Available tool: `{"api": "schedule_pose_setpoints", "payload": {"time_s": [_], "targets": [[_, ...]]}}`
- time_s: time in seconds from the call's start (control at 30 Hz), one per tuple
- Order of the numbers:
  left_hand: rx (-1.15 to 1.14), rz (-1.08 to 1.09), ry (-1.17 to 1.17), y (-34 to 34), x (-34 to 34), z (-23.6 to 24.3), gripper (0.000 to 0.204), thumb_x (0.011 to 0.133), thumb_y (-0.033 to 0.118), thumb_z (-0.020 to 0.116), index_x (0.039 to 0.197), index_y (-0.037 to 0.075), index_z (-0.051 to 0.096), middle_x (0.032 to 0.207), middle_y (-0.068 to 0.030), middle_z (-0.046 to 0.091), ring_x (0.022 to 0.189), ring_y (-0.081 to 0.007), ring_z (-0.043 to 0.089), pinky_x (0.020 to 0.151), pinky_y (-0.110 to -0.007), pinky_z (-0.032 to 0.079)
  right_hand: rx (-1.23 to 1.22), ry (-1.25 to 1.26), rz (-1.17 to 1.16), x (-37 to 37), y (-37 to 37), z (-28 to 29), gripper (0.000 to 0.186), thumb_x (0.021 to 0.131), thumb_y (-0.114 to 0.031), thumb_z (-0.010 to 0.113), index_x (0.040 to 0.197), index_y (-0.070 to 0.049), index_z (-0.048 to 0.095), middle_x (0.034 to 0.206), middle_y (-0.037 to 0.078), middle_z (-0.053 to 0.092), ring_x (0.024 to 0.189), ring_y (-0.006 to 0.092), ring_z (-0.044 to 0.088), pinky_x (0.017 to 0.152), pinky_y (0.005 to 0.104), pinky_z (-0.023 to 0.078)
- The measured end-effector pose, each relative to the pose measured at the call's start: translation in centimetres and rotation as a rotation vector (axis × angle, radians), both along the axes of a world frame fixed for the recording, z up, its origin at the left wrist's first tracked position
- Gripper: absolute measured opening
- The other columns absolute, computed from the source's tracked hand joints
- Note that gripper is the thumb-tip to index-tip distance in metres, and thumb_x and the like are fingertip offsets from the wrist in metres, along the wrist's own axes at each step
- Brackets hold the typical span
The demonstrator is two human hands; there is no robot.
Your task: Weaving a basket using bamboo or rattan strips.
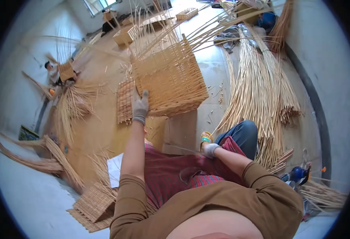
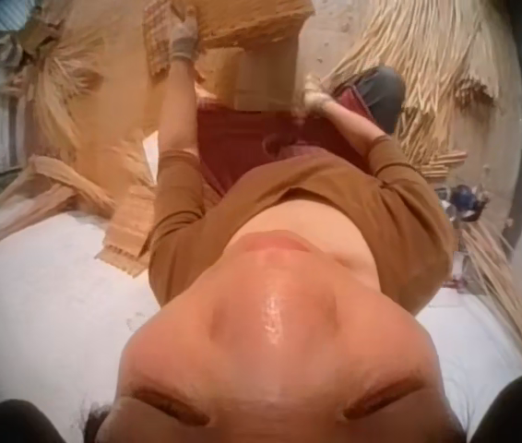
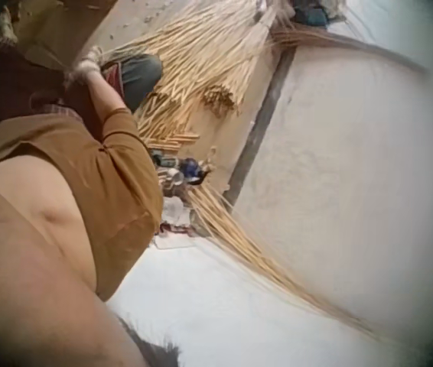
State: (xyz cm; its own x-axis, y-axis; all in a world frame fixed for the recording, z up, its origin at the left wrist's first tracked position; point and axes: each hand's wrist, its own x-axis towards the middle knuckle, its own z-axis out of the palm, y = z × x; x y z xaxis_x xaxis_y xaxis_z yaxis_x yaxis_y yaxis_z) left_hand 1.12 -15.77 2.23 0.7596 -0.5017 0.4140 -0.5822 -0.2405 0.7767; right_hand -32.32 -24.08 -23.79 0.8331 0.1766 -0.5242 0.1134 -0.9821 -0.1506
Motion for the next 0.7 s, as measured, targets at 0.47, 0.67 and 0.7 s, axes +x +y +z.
{"api": "schedule_pose_setpoints", "payload": {"time_s": [0.47,0.67,0.7], "targets": [[0.2,0.12,0.194,-4.2,1.9,4.4,0.085,0.098,0.065,0.056,0.158,0.009,0.037,0.145,-0.031,0.057,0.133,-0.0478,0.055,0.112,-0.05,0.044,-0.178,0.279,-0.818,-8.0,4.0,-4.9,0.042,0.093,-0.038,0.057,0.124,-0.017,0.078,0.137,0.015,0.068,0.121,0.0285,0.069,0.099,0.044,0.055],[0.112,0.106,0.209,-4.7,2.2,5.8,0.071,0.099,0.063,0.057,0.144,0.008,0.054,0.134,-0.0289,0.065,0.123,-0.0475,0.063,0.104,-0.051,0.05,-0.161,0.223,-0.943,-8.6,3.2,-2.1,0.038,0.094,-0.038,0.059,0.111,-0.014,0.081,0.122,0.016,0.075,0.115,0.0305,0.073,0.093,0.0487,0.057],[0.152,0.106,0.214,-4.9,2.4,5.8,0.074,0.098,0.065,0.056,0.146,0.009,0.053,0.134,-0.0288,0.065,0.124,-0.0463,0.063,0.105,-0.05,0.049,-0.044,0.477,-0.742,-8.9,2.4,-2.5,0.038,0.091,-0.035,0.061,0.11,-0.008,0.08,0.119,0.017,0.076,0.11,0.0298,0.074,0.093,0.0484,0.058]]}}
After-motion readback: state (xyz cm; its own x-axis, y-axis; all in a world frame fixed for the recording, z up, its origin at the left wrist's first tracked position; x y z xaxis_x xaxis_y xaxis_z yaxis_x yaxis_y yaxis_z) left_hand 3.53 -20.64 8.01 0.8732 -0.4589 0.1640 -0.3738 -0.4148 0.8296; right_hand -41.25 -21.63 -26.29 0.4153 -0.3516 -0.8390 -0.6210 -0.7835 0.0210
